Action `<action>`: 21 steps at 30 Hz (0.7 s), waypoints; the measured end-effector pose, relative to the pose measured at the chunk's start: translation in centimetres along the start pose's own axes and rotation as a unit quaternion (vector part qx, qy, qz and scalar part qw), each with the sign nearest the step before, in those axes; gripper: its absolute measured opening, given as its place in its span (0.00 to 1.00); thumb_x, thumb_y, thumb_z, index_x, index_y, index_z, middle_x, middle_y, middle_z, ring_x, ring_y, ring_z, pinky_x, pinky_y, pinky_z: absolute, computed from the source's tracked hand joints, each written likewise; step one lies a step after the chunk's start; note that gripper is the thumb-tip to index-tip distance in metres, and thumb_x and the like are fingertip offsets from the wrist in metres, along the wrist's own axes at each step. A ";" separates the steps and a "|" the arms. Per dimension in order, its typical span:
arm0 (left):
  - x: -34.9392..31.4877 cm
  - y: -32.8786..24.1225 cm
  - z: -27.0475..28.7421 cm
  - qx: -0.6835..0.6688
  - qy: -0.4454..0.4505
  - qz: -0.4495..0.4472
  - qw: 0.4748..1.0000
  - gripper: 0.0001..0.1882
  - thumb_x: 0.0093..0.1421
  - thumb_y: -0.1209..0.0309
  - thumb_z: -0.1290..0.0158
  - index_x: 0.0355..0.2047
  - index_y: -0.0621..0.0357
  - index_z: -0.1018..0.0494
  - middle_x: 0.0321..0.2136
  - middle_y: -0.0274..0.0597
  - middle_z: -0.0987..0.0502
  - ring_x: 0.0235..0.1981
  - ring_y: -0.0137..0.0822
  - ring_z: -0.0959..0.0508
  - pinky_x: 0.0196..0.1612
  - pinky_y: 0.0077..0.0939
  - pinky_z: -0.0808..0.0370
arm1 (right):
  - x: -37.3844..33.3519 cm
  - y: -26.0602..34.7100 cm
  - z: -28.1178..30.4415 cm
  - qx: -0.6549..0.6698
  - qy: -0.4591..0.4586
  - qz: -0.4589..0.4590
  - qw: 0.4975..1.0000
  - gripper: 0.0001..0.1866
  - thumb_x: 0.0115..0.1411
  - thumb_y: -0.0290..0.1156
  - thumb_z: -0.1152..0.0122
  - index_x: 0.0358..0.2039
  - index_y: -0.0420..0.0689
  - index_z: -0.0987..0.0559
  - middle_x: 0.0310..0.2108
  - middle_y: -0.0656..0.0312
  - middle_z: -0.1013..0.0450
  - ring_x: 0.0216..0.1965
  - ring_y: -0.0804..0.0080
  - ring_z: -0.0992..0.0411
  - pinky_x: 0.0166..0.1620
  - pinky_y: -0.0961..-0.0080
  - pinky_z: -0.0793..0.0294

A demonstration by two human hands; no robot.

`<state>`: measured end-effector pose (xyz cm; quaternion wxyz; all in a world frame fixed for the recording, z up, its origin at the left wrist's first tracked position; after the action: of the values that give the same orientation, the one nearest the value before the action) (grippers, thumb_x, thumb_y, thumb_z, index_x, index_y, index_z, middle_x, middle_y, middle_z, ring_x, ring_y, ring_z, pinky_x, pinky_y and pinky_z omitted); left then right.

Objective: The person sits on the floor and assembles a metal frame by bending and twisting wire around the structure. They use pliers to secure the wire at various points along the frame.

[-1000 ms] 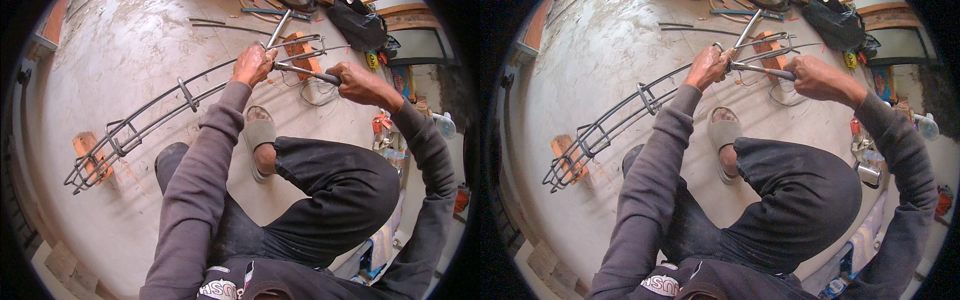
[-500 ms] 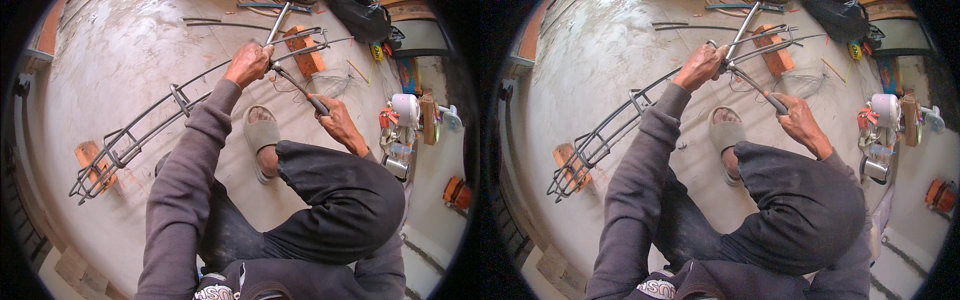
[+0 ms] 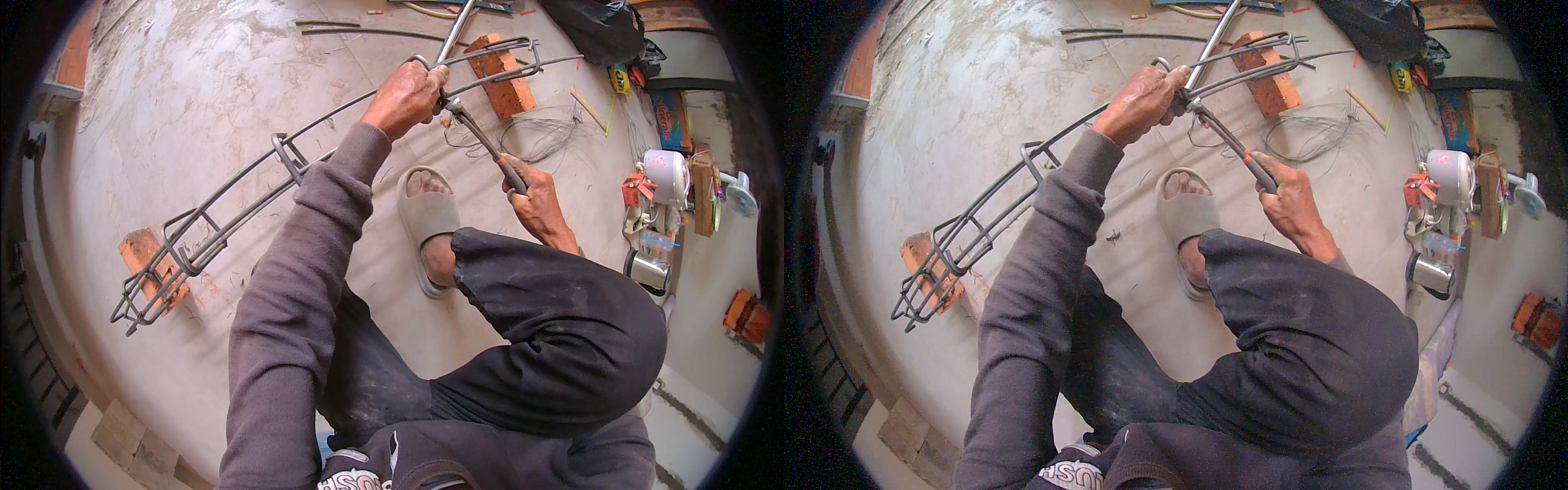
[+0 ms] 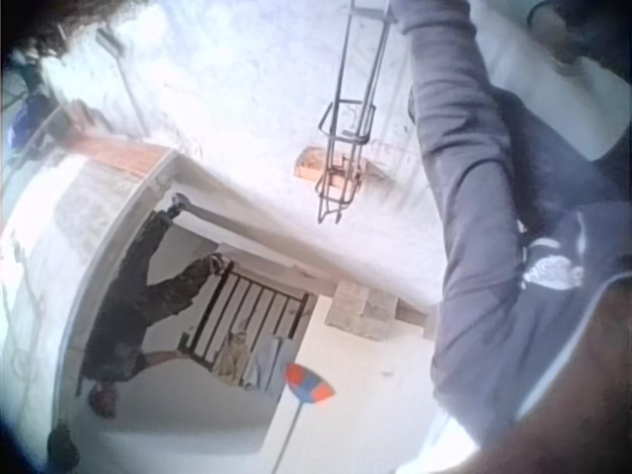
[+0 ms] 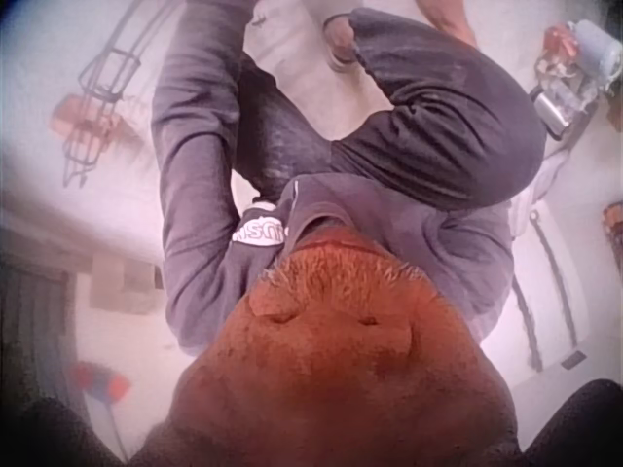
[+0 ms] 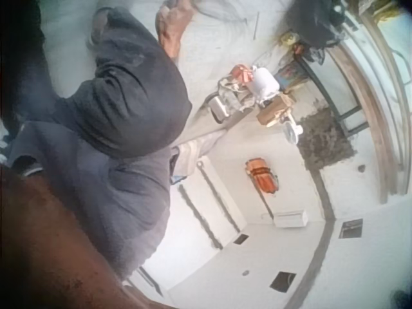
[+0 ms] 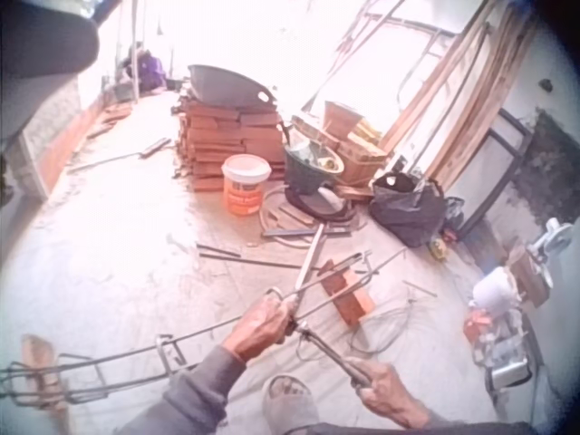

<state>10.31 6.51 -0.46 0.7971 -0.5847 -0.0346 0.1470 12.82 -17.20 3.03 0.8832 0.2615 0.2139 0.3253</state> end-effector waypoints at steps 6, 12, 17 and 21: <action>0.2 0.0 0.3 0.056 -0.009 -0.067 0.996 0.23 0.72 0.58 0.59 0.31 0.66 0.25 0.13 0.41 0.29 0.17 0.38 0.26 0.27 0.36 0.28 | 0.8 -0.1 -0.1 -0.006 0.013 0.018 1.000 0.30 0.49 0.18 0.52 0.55 0.38 0.23 0.23 0.52 0.27 0.26 0.63 0.26 0.37 0.70 0.26; 0.0 -1.0 0.4 0.081 -0.012 -0.123 0.989 0.23 0.73 0.61 0.60 0.29 0.67 0.24 0.16 0.44 0.26 0.19 0.40 0.22 0.31 0.39 0.25 | 1.1 -0.7 0.0 -0.006 0.027 0.016 0.999 0.30 0.49 0.19 0.52 0.56 0.38 0.23 0.23 0.54 0.27 0.26 0.66 0.26 0.36 0.70 0.26; -0.3 -1.0 0.1 0.049 0.006 -0.041 0.998 0.25 0.72 0.59 0.59 0.26 0.68 0.26 0.16 0.45 0.26 0.17 0.40 0.24 0.30 0.38 0.26 | 0.6 -1.3 -0.3 -0.001 0.004 0.010 1.000 0.30 0.50 0.19 0.52 0.56 0.39 0.23 0.24 0.54 0.27 0.27 0.67 0.26 0.37 0.71 0.25; -0.4 0.1 0.3 -0.024 0.004 -0.005 1.000 0.25 0.72 0.58 0.58 0.26 0.68 0.27 0.15 0.44 0.28 0.17 0.39 0.25 0.30 0.37 0.27 | 0.7 -1.4 -1.5 0.017 -0.007 0.017 1.000 0.31 0.49 0.18 0.51 0.57 0.40 0.23 0.26 0.54 0.26 0.29 0.66 0.25 0.38 0.71 0.25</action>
<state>9.82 6.74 -0.40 0.7837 -0.6041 -0.0378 0.1396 13.16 -17.16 0.87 0.8747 0.2823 0.2085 0.3342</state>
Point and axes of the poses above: each hand's wrist, its own x-axis towards the middle knuckle, its own z-axis out of the back of the hand, y = z × x, the point moved 9 cm from there along x, towards the middle knuckle
